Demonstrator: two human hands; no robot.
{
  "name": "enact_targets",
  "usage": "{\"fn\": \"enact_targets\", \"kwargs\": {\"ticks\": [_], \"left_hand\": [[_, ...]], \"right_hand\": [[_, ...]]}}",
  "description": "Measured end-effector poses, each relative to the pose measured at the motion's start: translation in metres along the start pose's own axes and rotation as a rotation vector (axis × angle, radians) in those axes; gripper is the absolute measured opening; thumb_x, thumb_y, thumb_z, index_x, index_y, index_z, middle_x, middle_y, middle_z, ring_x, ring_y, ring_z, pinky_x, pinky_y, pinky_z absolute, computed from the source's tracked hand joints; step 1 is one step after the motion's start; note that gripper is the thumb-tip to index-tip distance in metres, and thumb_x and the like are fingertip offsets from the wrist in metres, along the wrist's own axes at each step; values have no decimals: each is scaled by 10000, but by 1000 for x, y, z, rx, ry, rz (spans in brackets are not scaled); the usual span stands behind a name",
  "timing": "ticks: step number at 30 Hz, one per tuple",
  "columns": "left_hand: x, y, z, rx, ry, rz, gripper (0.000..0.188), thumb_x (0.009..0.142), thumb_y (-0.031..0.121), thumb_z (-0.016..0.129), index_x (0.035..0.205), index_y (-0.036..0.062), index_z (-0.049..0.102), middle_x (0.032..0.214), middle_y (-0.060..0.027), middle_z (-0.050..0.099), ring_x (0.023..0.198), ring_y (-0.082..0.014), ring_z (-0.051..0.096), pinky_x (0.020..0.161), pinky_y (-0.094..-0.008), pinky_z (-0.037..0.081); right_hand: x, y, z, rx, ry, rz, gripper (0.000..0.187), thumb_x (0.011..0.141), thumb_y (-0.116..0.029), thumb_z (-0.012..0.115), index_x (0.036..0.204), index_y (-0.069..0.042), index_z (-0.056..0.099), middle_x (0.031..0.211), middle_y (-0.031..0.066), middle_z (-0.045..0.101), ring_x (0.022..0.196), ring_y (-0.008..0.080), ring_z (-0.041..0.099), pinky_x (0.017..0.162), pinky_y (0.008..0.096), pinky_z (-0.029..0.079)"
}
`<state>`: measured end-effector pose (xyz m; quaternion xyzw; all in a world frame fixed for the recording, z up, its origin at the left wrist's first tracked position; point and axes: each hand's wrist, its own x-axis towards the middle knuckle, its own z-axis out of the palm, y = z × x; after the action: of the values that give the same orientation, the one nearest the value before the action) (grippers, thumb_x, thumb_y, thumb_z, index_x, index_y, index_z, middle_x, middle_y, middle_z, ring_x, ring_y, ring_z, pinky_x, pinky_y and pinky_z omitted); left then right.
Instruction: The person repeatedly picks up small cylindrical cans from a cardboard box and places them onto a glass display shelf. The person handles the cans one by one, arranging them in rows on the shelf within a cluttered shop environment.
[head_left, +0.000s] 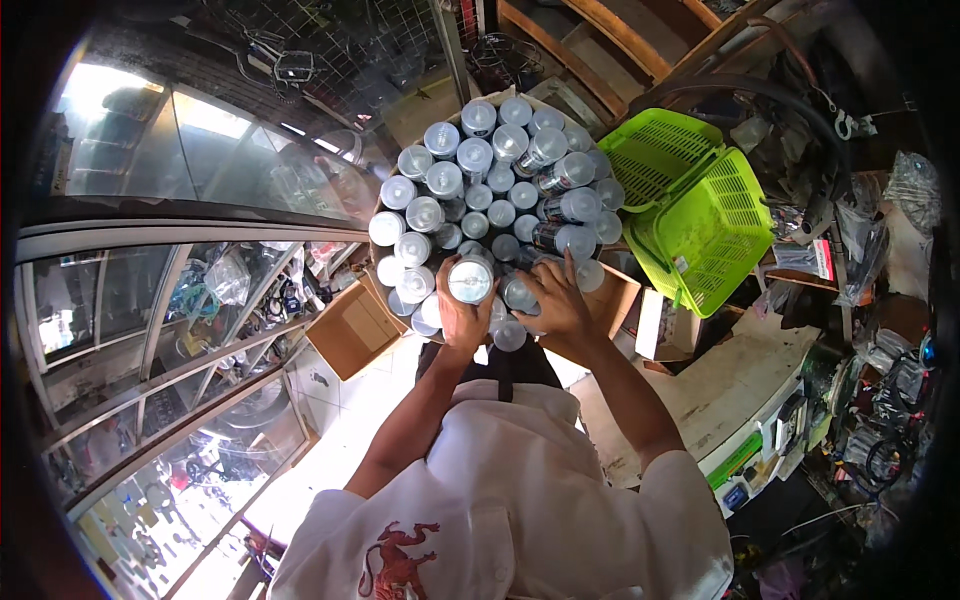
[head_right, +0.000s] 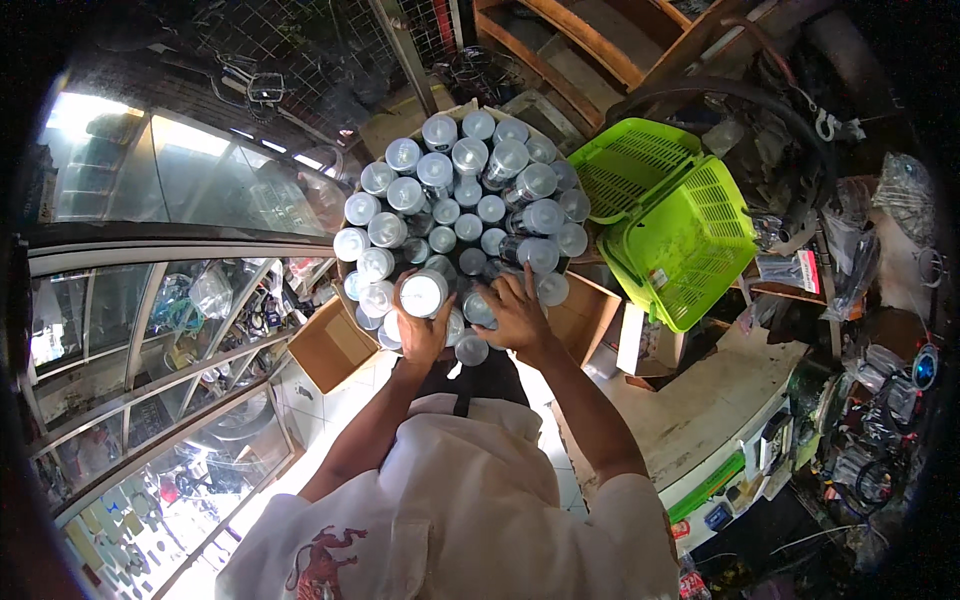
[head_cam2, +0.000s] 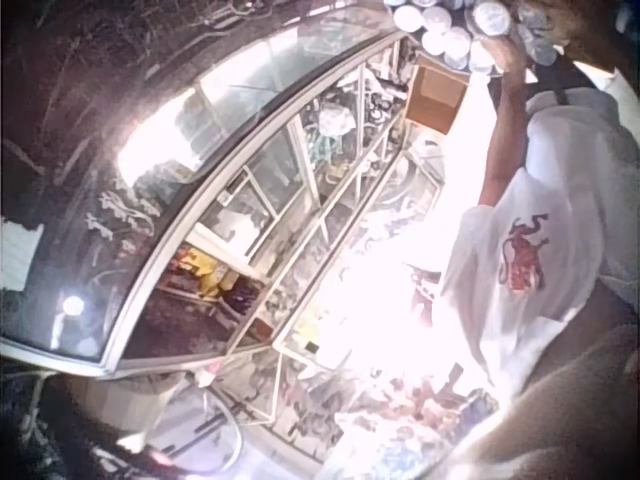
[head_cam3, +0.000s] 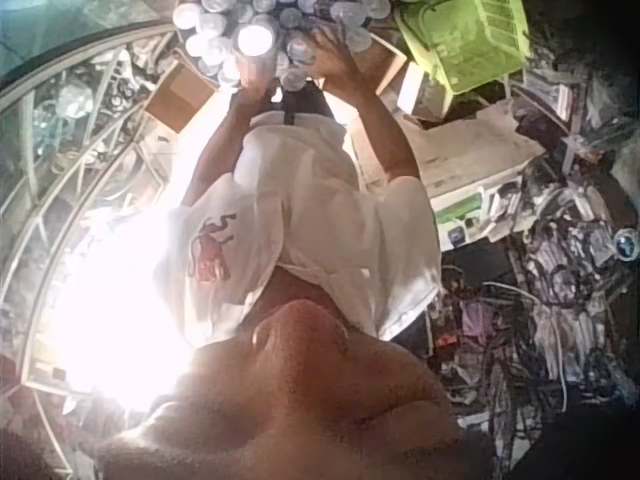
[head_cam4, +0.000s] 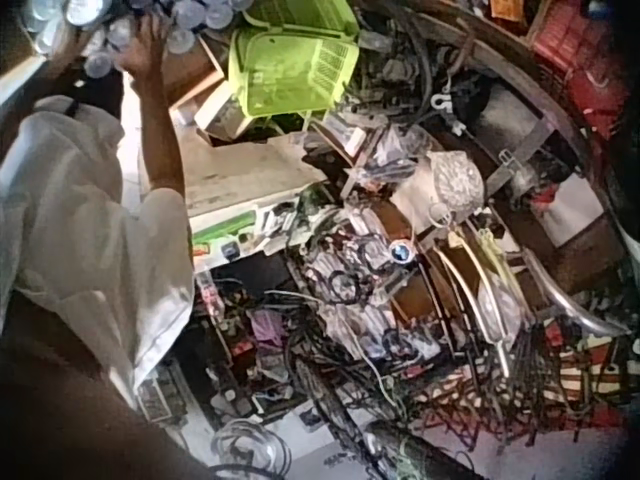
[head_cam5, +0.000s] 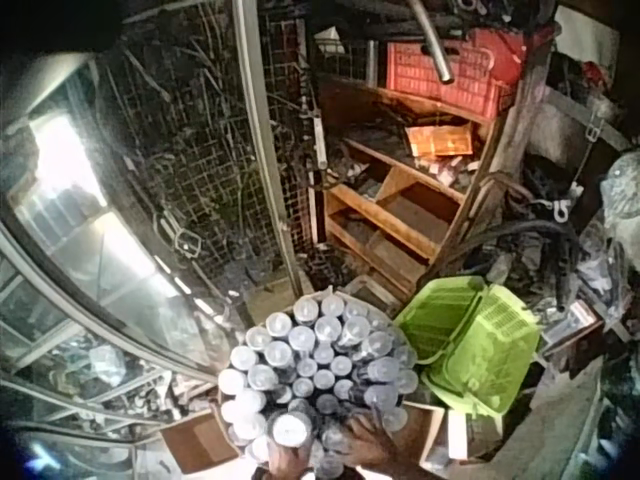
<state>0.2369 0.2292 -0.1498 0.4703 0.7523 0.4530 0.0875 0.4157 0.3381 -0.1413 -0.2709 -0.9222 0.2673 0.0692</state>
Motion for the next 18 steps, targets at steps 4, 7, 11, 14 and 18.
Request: {"fn": "enact_targets", "kwargs": {"ticks": [4, 7, 11, 14, 18], "left_hand": [[4, -6, 1, -20, -24, -28, 862, 828, 184, 855, 1444, -54, 301, 1349, -280, 513, 1136, -443, 599, 947, -490, 506], [-1, -5, 4, -42, -54, -39, 862, 828, 195, 857, 1441, -60, 308, 1339, -280, 522, 1143, -449, 599, 952, -493, 505], [-11, -3, 7, -56, -65, -57, 872, 820, 227, 864, 1441, -65, 327, 1337, -285, 529, 1164, -453, 591, 979, -507, 487], [-11, -11, 10, -36, -120, -87, 880, 785, 213, 869, 1442, -48, 346, 1380, -276, 515, 1234, -457, 545, 1037, -525, 441], [-10, -15, 6, 32, -220, -21, 890, 742, 195, 830, 1472, 14, 354, 1434, -212, 502, 1298, -411, 508, 1074, -515, 405]], "right_hand": [[-3, -11, -7, 36, -6, 28, 760, 771, -424, 809, 1383, -39, 574, 1387, 168, 498, 1447, 330, 354, 1238, 659, 89], [-3, -12, -10, 39, -47, 17, 827, 780, -409, 813, 1453, -41, 503, 1494, 181, 438, 1504, 347, 285, 1227, 675, 85], [7, -24, -21, 323, -2, 59, 941, 781, -375, 821, 1541, -37, 382, 1574, 185, 377, 1516, 368, 273, 1237, 623, 145], [28, -51, -47, 586, 59, -50, 1000, 758, -357, 844, 1571, -66, 341, 1581, 194, 380, 1474, 389, 353, 1217, 525, 286], [41, -58, -40, 454, 55, 22, 883, 780, -353, 846, 1522, -139, 418, 1501, 181, 491, 1359, 379, 508, 1081, 455, 467]]}}
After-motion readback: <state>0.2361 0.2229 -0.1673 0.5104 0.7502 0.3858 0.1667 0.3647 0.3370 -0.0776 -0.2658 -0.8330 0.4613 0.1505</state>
